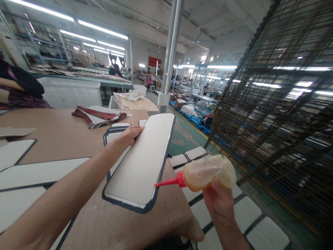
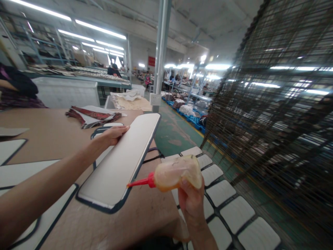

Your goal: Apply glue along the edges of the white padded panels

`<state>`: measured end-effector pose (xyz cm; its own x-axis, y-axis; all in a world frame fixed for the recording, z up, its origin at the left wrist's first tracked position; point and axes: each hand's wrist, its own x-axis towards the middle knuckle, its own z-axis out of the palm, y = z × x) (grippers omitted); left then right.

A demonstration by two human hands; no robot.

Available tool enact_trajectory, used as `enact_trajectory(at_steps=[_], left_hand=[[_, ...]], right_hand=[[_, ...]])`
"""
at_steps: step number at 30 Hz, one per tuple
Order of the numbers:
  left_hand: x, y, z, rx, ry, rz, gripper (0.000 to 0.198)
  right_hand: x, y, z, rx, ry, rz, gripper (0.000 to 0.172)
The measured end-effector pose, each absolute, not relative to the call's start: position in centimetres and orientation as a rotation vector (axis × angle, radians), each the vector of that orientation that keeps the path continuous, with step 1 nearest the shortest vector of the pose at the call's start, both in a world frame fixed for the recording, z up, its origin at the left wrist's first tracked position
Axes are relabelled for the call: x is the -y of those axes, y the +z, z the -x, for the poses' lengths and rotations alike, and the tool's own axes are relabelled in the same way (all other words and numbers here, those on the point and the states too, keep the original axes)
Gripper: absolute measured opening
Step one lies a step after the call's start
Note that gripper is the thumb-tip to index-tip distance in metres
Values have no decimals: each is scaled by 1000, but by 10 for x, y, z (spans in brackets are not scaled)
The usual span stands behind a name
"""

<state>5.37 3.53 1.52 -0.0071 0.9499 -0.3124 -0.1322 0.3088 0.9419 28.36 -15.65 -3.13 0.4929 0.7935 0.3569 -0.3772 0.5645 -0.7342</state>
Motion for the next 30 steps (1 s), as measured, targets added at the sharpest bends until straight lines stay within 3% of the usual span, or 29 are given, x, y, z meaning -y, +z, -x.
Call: enact_trajectory(at_steps=[7,17,21,30], left_hand=[[-43,11,-55,-1316,1035,-814,23],[-56,3,-46,-1328,1101,-761,26],[-63,-4,-40,-1338,1149,-735,29],[-63,-8,-36,-1337,1230,-652,31]], right_hand=[[161,-32,-283,752,799,656,35],[161,-43,-285,730,743,691,42],[163,-44,-282,718,666,695,37],[168,-44,-271,643,511,679,50]])
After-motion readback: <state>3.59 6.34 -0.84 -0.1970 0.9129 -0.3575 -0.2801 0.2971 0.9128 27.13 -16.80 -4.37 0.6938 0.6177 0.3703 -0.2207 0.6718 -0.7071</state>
